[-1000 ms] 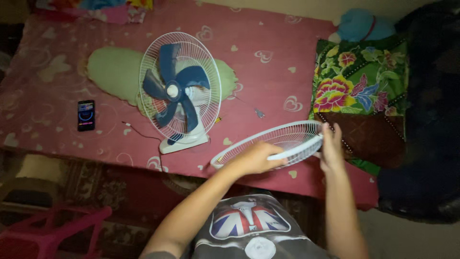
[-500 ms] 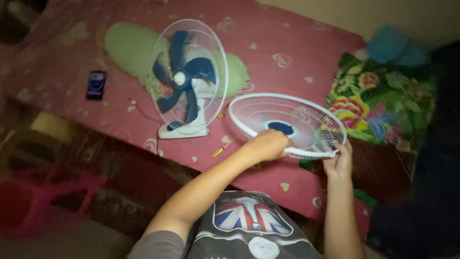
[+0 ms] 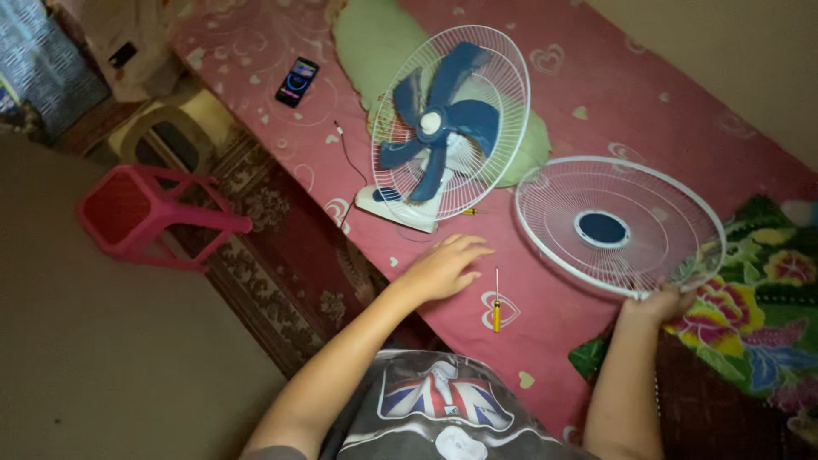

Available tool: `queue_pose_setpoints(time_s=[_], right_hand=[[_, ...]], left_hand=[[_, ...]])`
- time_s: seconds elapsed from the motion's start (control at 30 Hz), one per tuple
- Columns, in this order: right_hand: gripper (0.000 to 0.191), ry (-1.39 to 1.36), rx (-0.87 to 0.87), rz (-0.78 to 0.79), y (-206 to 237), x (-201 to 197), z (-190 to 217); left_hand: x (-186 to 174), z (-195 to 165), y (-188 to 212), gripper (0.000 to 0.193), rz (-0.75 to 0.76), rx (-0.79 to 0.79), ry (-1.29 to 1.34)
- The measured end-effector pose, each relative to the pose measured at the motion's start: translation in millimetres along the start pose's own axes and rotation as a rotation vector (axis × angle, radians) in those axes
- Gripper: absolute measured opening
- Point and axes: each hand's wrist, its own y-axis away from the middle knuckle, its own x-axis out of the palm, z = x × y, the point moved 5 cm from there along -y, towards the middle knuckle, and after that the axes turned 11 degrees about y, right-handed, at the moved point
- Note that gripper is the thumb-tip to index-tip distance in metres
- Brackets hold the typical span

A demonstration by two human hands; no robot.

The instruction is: The person disassembles a table fan on a bed. They use a screwdriver to loosen the front grille, remove the grille cover, unscrew the blade cap, take off the blue fan blades, and set the blades and grille aside on the bed while working on the rear housing.

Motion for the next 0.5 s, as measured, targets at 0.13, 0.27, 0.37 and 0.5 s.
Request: queue_pose_setpoints(time_s=[0.13,0.27,0.37,0.5], right_hand=[[0.067,0.056,0.006,-0.119,-0.9,-16.2,-0.4],[0.063,0.092,0.033,-0.213,0.6,-26.7,-6.4],[0.060,0.104,0.091,-0.201,4.5,-20.4,-17.8],[0.056,0.141,0.272,-0.040,28.8,2.5,-44.3]], left_hand=[[-7.3,28.1,17.6,0.046,-0.049,-0.094,0.065],[-5.0,43.9,14.8,0.043,-0.094,-0.087,0.116],[-5.0,48.4,5.8,0.041,-0.095,-0.059,0.138],[-11.2,45.5,-4.5,0.038,-0.105,-0.012,0.184]])
